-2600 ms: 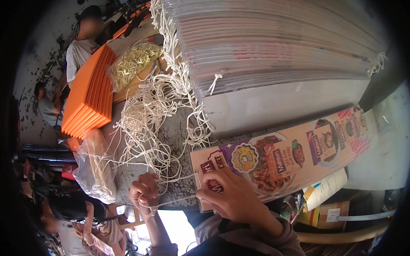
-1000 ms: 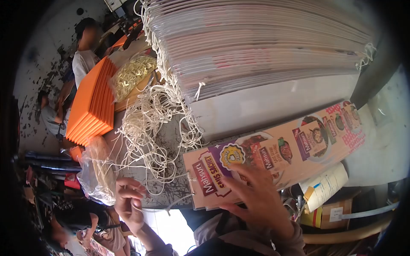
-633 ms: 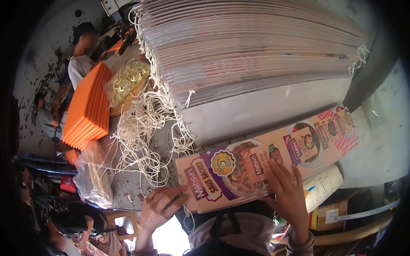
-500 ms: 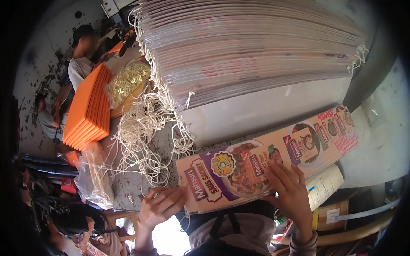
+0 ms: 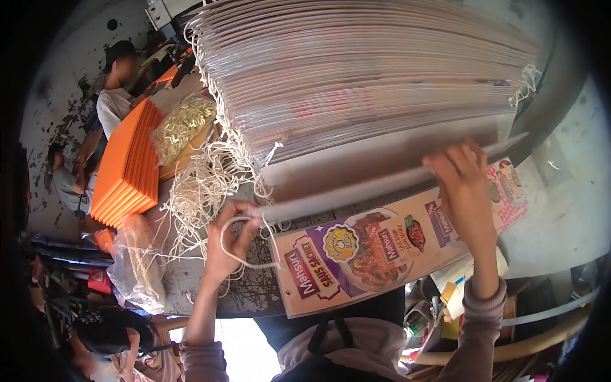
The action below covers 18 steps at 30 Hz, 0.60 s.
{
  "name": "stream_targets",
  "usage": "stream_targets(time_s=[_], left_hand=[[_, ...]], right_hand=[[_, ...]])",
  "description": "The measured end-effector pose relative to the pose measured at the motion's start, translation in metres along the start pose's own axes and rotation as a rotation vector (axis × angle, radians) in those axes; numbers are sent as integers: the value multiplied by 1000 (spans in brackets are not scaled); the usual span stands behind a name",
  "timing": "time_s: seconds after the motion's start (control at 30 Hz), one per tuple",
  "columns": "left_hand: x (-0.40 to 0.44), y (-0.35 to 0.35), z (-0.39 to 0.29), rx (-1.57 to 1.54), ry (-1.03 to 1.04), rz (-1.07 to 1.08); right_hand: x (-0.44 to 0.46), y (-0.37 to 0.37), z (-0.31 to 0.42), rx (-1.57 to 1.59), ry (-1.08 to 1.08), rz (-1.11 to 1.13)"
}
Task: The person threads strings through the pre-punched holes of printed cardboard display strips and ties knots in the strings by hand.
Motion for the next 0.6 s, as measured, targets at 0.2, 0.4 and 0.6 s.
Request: stream_targets(time_s=[0.2, 0.4, 0.6], left_hand=[[3, -21, 26, 15, -220, -174], [-29, -79, 36, 424, -205, 110], [-91, -55, 9, 549, -48, 93]], right_hand=[[23, 32, -12, -72, -36, -134], [13, 37, -18, -206, 71, -148], [-11, 13, 20, -30, 217, -112]])
Point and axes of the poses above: each hand's wrist, its own x-axis towards the middle knuckle, its own y-axis out of the palm, z = x × y, the point moved 5 cm from there along x, towards the middle knuckle, and after that the axes turned 15 degrees about -z, right-handed, at the moved point
